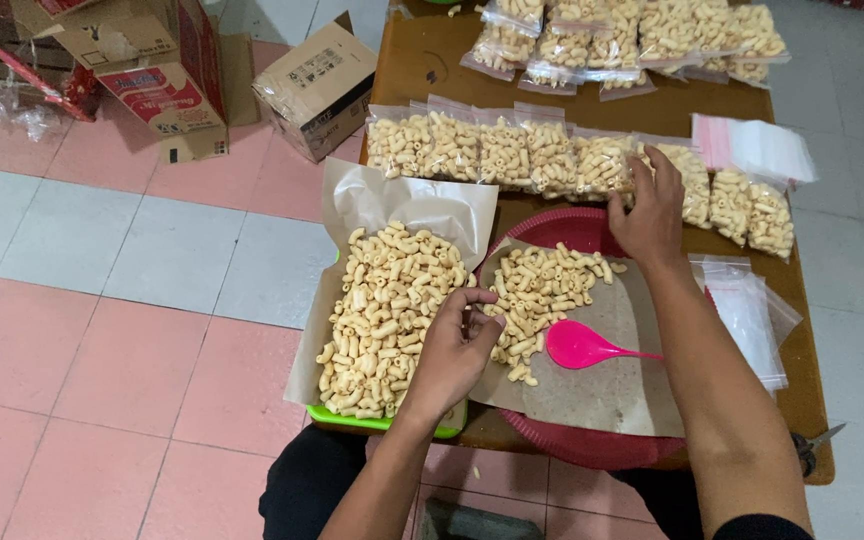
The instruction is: Packing small snacks into plastic zip-lock bags using a spoon and hands on a low table.
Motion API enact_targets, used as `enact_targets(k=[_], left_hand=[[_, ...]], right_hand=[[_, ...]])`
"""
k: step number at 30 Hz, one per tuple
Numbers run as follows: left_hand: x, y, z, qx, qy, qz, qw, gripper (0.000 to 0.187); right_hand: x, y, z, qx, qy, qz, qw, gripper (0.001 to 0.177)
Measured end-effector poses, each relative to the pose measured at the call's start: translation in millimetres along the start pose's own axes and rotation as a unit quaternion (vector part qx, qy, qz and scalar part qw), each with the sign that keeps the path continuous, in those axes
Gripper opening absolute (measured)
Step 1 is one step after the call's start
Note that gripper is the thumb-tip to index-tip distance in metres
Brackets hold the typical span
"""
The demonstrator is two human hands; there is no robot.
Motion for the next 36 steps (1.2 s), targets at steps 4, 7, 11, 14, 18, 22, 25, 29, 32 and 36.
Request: enact_targets(k=[4, 7, 11, 14, 18, 22, 25, 29, 32, 36], left_hand=[[1, -1, 2, 0.01, 0.005, 0.002, 1.0, 0.03], [-1, -1, 2, 0.006, 0.012, 0.005, 1.0, 0.03], [-1, -1, 0, 0.005, 0.009, 0.006, 1.0, 0.029], [-2, -3, 1, 0.009, 0.006, 0.003, 1.0, 0.029], [-12, -7, -2, -0.004, -0.002, 0.003, 1.0, 0.028], [-19, -6, -1, 0.017, 0.015, -0.078, 0.997, 0.026], [-23, -8, 1, 0.012, 0.014, -0.089, 0.996, 0.025], [-14, -9, 4, 0.001, 0.009, -0.094, 0.996, 0.023], [-15, -12, 8, 0.001, 0.019, -0.099, 0.995, 0.023], [-16, -12, 11, -0.011, 0.023, -0.091, 0.996, 0.022]], right_hand=[[15, -7, 6, 0.162, -0.058, 0.018, 0.985, 0.068], [-2, -9, 25, 0.249, -0.07, 0.063, 0.964, 0.073], [6, -9, 10, 0.234, -0.044, 0.091, 0.967, 0.075], [20, -19, -34, 0.184, -0.003, 0.123, 0.975, 0.07], [0, -49, -77, 0.114, 0.04, 0.211, 0.97, 0.069], [-99, -98, -82, 0.068, 0.009, 0.244, 0.967, 0.071], [-155, -143, -99, 0.066, -0.016, 0.306, 0.95, 0.065], [-216, -193, -92, 0.189, -0.09, 0.414, 0.886, 0.069], [-229, -218, -86, 0.291, -0.107, 0.464, 0.83, 0.077], [-237, -218, -75, 0.34, -0.16, 0.448, 0.811, 0.066]])
Point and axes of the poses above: each hand's wrist, its own y-axis towards the middle knuckle, its own z-axis out of the palm, x = y × z, the point moved 4 cm from there along y, towards the middle knuckle, and after that the axes turned 11 degrees about z, right-handed, at the moved point
